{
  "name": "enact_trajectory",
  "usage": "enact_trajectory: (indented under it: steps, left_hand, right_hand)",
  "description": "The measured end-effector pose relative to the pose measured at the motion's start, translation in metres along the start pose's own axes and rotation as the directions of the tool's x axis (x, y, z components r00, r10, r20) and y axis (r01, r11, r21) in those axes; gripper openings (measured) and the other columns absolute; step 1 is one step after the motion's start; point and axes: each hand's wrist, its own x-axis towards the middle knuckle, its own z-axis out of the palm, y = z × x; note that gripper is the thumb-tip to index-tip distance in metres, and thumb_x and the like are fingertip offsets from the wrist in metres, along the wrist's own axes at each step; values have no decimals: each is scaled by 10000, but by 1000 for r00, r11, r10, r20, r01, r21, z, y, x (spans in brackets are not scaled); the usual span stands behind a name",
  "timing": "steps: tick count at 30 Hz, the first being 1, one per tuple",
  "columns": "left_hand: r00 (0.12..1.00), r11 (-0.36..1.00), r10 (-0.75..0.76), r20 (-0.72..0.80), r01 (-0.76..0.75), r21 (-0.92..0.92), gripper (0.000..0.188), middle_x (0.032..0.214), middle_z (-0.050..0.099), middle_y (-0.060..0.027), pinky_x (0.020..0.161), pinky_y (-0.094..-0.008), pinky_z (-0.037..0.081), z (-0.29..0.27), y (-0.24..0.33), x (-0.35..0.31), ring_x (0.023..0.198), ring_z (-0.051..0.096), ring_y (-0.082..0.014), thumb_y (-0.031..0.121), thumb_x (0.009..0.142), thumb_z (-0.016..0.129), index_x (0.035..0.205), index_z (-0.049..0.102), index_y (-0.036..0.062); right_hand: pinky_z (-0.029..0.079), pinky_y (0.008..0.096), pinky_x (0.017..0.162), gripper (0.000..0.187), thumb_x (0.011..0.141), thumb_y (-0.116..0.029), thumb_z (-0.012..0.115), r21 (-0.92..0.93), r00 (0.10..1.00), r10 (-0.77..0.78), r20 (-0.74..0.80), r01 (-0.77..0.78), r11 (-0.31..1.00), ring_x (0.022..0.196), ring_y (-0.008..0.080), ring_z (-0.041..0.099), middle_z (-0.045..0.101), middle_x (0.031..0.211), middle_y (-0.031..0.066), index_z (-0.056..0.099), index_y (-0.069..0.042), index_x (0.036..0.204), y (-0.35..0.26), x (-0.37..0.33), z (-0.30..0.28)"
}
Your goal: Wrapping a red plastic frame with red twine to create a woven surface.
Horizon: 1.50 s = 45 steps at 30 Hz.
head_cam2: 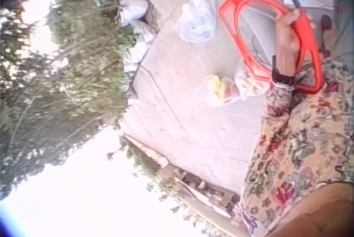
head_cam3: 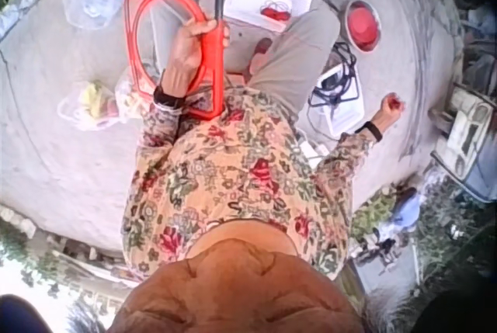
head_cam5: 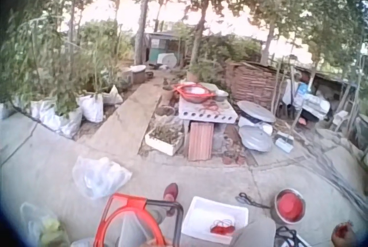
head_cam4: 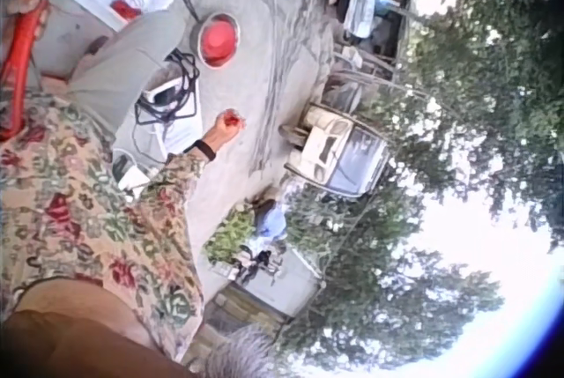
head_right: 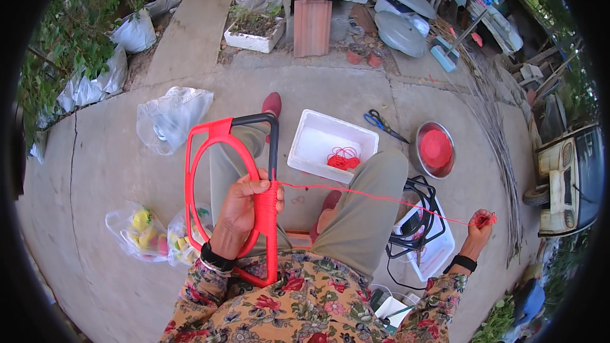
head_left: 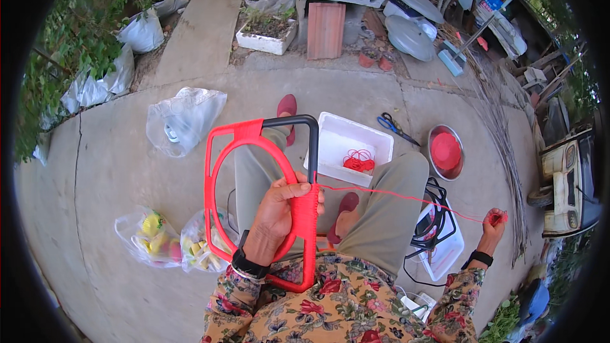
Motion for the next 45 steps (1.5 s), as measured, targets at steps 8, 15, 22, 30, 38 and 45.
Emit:
enact_trajectory:
  steps: [8, 15, 22, 30, 38, 45]
  left_hand:
    - [989, 997, -52, -139, 58, 42, 114, 843, 634, -214, 648, -422, 563, 12, 2, -4, 742, 652, -332, 68, 844, 590, 940, 556, 17]
    - [993, 1000, 22, -115, -21, 10, 239, 919, 643, -161, 710, -414, 579, 3, -6, -3, 772, 666, -269, 52, 820, 598, 1046, 562, -14]
    - [999, 999, 38, -38, -38, -17, 309, 1004, 646, -90, 839, -317, 533, 8, -2, -6, 917, 641, -180, -8, 797, 638, 1100, 579, 3]
    - [981, 999, 41, -188, -41, 3, 249, 978, 625, -63, 837, -315, 522, 17, -2, -3, 894, 624, -160, 81, 845, 649, 1078, 581, 24]
    - [982, 997, 64, -178, -55, 58, 188, 877, 637, -56, 741, -326, 557, 15, 11, -13, 799, 634, -158, 92, 843, 661, 1001, 586, 24]
    - [994, 999, 45, -104, -44, 12, 233, 920, 657, -100, 685, -363, 586, 23, 15, -21, 788, 661, -189, 118, 840, 684, 1010, 562, 16]
  right_hand:
    - [460, 246, 608, 185, 906, -40, 564, -710, 551, 447, 704, 560, 427, 677, 109, 567, 642, 850, 36, 620, -3, 1078, 174, -224, 252]
    - [440, 318, 571, 208, 830, -36, 625, -332, -148, 638, 756, 753, 568, 643, 252, 573, 564, 758, 91, 616, -26, 1038, 232, -303, 325]
    - [417, 357, 530, 182, 792, -69, 640, -127, -212, 678, 704, 901, 414, 617, 255, 551, 536, 707, 71, 623, -38, 971, 257, -305, 323]
    - [460, 436, 540, 112, 759, -131, 621, 50, -264, 761, 593, 955, 293, 649, 327, 619, 594, 711, 125, 557, -41, 776, 270, -311, 328]
    - [473, 306, 536, 269, 900, -238, 608, -756, -82, 883, 462, 484, 441, 554, 158, 568, 641, 779, 67, 581, -38, 1077, 249, -298, 330]
    - [447, 242, 617, 310, 833, -107, 676, -802, -31, 802, 596, -76, 593, 708, 133, 602, 627, 807, 86, 595, 49, 1089, 241, -299, 311]
